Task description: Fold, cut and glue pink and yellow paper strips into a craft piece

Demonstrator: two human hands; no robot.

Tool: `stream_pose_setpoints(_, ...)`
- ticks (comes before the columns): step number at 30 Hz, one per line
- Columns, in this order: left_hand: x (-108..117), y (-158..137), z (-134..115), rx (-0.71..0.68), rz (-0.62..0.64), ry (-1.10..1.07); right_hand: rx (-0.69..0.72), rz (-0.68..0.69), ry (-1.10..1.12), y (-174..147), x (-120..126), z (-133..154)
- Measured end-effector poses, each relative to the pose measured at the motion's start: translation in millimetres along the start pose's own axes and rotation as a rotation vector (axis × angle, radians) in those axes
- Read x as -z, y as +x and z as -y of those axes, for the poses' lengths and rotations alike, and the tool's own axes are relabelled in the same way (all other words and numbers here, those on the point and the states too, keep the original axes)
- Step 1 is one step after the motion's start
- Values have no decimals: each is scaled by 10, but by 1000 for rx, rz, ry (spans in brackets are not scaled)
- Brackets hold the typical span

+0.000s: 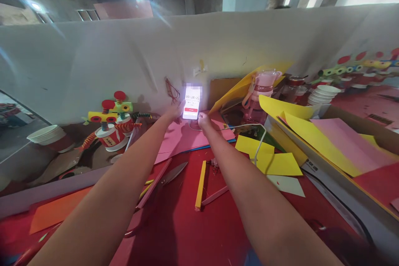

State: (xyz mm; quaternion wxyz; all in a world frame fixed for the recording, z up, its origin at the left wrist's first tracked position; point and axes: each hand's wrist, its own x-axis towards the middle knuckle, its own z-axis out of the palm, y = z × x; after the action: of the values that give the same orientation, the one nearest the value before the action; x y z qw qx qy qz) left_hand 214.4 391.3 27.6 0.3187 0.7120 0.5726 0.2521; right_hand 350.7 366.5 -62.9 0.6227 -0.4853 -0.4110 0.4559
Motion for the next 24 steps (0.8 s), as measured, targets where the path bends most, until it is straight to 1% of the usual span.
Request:
stream_pose_setpoints(6, -37, -44, -48, -40, -27, -26, 22, -33, -3, 8, -45, 40)
stream_pose_setpoints(10, -84, -70, -29, -15, -57, -37, 52, -44, -49, 55, -31, 42)
stream_pose_setpoints(14, -105, -67, 36, 18, -52, -68, 70, -34, -86, 83, -22, 24)
stream_pose_setpoints(21, -65, -67, 47, 23, -56, -19, 76, -56, -111, 60, -13, -5)
stream_pose_setpoints(24, -36, -120, 40, 31, -88, -5, 83, -58, -114, 16, 27, 23)
